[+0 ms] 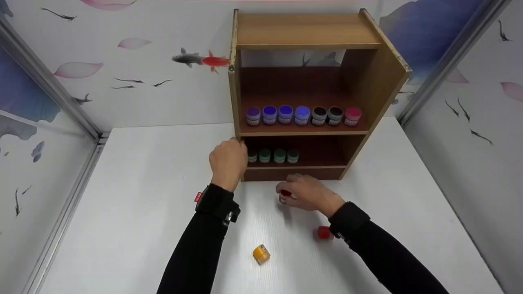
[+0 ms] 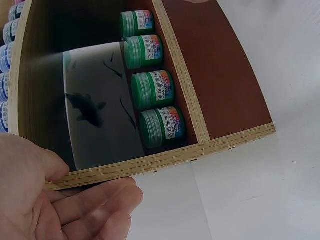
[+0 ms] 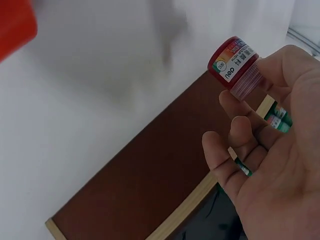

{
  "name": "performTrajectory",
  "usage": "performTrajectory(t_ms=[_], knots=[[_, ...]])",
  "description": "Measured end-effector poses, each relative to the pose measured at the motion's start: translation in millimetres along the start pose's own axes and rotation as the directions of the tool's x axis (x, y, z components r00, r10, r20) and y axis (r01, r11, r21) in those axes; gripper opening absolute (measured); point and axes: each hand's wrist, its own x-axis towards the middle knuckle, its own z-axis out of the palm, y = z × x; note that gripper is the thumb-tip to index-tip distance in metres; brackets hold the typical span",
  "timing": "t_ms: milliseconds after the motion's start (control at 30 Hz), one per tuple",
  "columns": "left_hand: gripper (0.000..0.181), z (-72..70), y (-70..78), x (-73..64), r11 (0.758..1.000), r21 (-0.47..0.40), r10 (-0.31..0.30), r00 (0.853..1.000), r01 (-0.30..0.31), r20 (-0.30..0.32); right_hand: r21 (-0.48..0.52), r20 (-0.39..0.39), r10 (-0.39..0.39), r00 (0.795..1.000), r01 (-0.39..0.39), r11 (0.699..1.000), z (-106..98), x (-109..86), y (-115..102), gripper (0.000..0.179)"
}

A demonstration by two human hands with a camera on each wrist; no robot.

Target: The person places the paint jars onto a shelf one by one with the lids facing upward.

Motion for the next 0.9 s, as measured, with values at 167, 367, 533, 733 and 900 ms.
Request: performTrajectory(t_ms=[167, 367, 533, 733, 900], knots=[[0.039, -0.1, -0.7, -1.4, 1.0, 0.003, 0.005, 1.0, -0.005, -0.019, -0.002, -0.015, 0.024, 1.0, -0.024, 1.0, -7.4, -2.6, 6.9, 0.02], [0.039, -0.3, 0.1, 0.4, 1.0, -0.004, -0.005, 1.0, 0.005, 0.0, -0.001, -0.008, 0.063, 0.998, -0.063, 0.998, -19.1, -7.1, 14.8, 0.022], [0.039, -0.7, 0.4, 0.5, 1.0, -0.008, -0.012, 1.0, 0.012, 0.008, 0.001, -0.026, 0.084, 0.996, -0.084, 0.996, -30.2, -11.5, 21.9, 0.022], [0.04, -1.7, 1.0, 0.3, 1.0, -0.006, -0.017, 1.0, 0.017, 0.017, 0.0, -0.016, 0.136, 0.991, -0.136, 0.991, -43.2, -15.6, 32.7, 0.025], [0.04, -2.2, 0.5, 0.0, 1.0, 0.006, -0.016, 1.0, 0.016, 0.024, 0.001, -0.011, 0.173, 0.985, -0.173, 0.985, -52.1, -17.2, 40.4, 0.027]])
